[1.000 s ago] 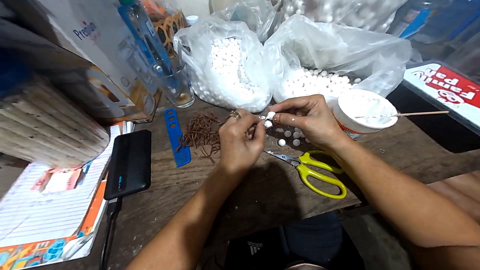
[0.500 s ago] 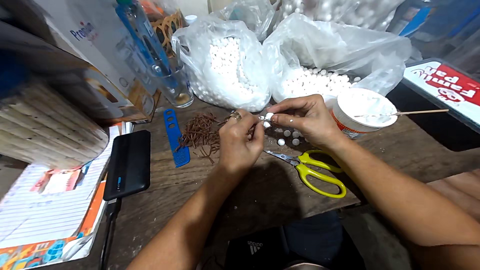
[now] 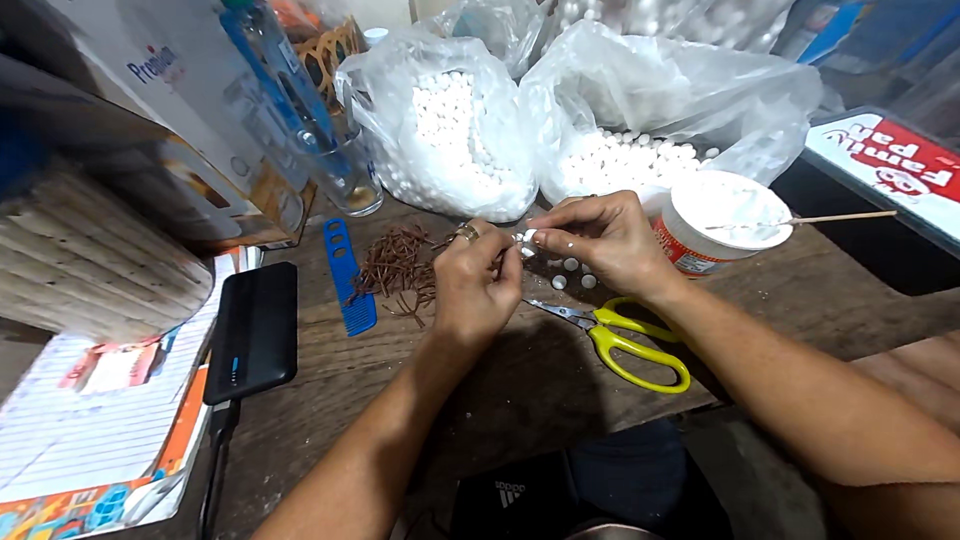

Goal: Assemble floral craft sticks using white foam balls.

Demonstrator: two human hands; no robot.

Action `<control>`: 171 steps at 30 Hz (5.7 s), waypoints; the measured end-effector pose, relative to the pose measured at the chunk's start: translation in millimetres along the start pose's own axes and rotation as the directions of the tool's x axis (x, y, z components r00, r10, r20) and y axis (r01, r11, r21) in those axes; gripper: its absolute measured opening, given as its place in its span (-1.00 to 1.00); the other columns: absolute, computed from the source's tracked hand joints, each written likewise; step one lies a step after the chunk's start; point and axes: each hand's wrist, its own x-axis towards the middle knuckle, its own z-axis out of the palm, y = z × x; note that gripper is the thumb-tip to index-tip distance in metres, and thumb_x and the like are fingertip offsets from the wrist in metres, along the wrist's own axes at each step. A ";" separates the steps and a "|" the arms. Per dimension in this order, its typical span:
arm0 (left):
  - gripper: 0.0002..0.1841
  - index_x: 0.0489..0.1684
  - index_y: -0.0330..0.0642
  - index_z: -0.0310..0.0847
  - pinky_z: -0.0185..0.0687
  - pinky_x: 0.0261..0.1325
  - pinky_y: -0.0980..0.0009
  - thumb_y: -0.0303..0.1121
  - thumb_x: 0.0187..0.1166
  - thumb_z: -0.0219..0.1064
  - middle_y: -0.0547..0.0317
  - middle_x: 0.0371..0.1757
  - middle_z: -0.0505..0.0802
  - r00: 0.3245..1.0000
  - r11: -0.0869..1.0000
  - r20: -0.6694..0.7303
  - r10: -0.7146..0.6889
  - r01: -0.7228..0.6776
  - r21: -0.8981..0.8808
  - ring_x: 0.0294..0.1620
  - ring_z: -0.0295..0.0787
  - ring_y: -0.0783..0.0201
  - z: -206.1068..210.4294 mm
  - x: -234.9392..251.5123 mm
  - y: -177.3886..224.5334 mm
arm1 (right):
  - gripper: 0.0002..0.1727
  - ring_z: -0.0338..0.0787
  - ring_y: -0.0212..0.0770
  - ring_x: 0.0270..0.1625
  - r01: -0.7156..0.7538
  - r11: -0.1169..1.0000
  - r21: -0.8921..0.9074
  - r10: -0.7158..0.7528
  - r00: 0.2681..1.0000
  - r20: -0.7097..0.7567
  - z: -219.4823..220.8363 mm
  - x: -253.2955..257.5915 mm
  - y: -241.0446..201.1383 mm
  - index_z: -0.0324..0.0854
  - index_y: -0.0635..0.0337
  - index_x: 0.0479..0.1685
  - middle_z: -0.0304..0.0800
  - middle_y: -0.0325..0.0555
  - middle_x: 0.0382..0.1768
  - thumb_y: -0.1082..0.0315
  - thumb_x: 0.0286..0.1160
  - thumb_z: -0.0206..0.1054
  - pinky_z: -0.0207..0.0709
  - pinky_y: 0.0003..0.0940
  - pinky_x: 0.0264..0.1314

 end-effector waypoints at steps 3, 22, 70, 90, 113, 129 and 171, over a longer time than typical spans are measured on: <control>-0.91 -0.47 -0.44 0.77 0.55 -0.26 0.67 -0.60 0.37 0.36 -0.06 -0.38 0.79 1.000 1.000 -0.004 -0.011 0.011 -0.012 -0.36 0.69 0.43 -0.4 0.2 0.7 | -0.88 0.78 -0.62 -0.29 0.012 0.999 -0.053 -0.011 1.000 0.016 -0.3 -0.4 -2.1 0.82 0.35 -0.14 0.86 -0.25 -0.25 0.56 0.46 0.40 0.70 -0.73 -0.18; -0.89 -0.46 -0.42 0.75 0.58 -0.24 0.58 -0.60 0.39 0.32 -0.09 -0.35 0.79 0.997 0.996 0.032 0.076 -0.077 0.036 -0.32 0.73 0.31 -3.6 0.3 1.5 | -0.83 0.76 -0.59 -0.18 0.197 0.944 -0.264 -0.162 0.976 0.149 -6.4 0.1 -0.2 0.80 0.33 -0.06 0.82 -0.15 -0.17 0.48 0.57 0.32 0.65 -0.74 -0.05; -0.91 -0.48 -0.39 0.76 0.55 -0.10 0.67 -0.60 0.38 0.36 0.01 -0.23 0.78 0.995 0.993 0.045 -0.093 0.096 -0.068 -0.21 0.67 0.47 -2.9 1.3 4.0 | -0.85 0.75 -0.64 -0.25 0.089 0.995 -0.043 -0.087 0.995 0.041 -6.9 2.8 2.0 0.78 0.33 -0.16 0.85 -0.29 -0.23 0.59 0.29 0.46 0.68 -0.70 -0.06; -0.91 -0.46 -0.40 0.78 0.56 -0.07 0.70 -0.61 0.37 0.35 -0.01 -0.21 0.79 0.996 0.992 0.019 -0.083 0.085 -0.090 -0.16 0.70 0.48 -1.7 -1.3 4.7 | -0.89 0.74 -0.64 -0.33 0.085 0.995 -0.057 -0.083 0.996 0.027 -5.0 0.2 -2.0 0.81 0.33 -0.20 0.86 -0.26 -0.26 0.58 0.33 0.48 0.67 -0.74 -0.20; -0.88 -0.49 -0.39 0.78 0.56 -0.07 0.67 -0.60 0.38 0.32 -0.01 -0.20 0.81 0.999 0.997 -0.015 -0.037 0.036 -0.070 -0.15 0.71 0.46 -1.0 -2.9 3.6 | -0.91 0.76 -0.60 -0.31 0.102 0.992 -0.080 -0.099 0.994 0.035 -0.6 -1.8 0.0 0.82 0.34 -0.23 0.85 -0.19 -0.24 0.57 0.33 0.48 0.68 -0.74 -0.20; -0.92 -0.44 -0.33 0.76 0.57 -0.22 0.78 -0.57 0.44 0.40 0.14 -0.16 0.77 0.948 0.914 0.105 -0.300 0.317 -0.253 -0.24 0.67 0.64 -9.1 7.0 9.8 | -0.83 0.82 -0.55 -0.16 0.114 0.993 0.012 -0.114 0.994 -0.002 -5.6 2.9 0.0 0.80 0.39 -0.11 0.88 -0.18 -0.16 0.62 0.33 0.45 0.75 -0.63 0.02; -0.79 -0.25 -0.11 0.72 0.70 0.03 0.48 -0.52 0.75 0.17 0.33 -0.22 0.80 0.680 0.352 0.290 -0.674 0.640 -0.683 -0.19 0.73 0.45 -13.5 15.9 11.2 | -0.92 0.61 -0.60 -0.46 -0.087 0.996 0.032 0.090 0.990 -0.107 -3.6 1.3 -7.1 0.70 0.13 -0.21 0.71 -0.40 -0.40 0.51 0.50 0.35 0.53 -0.71 -0.39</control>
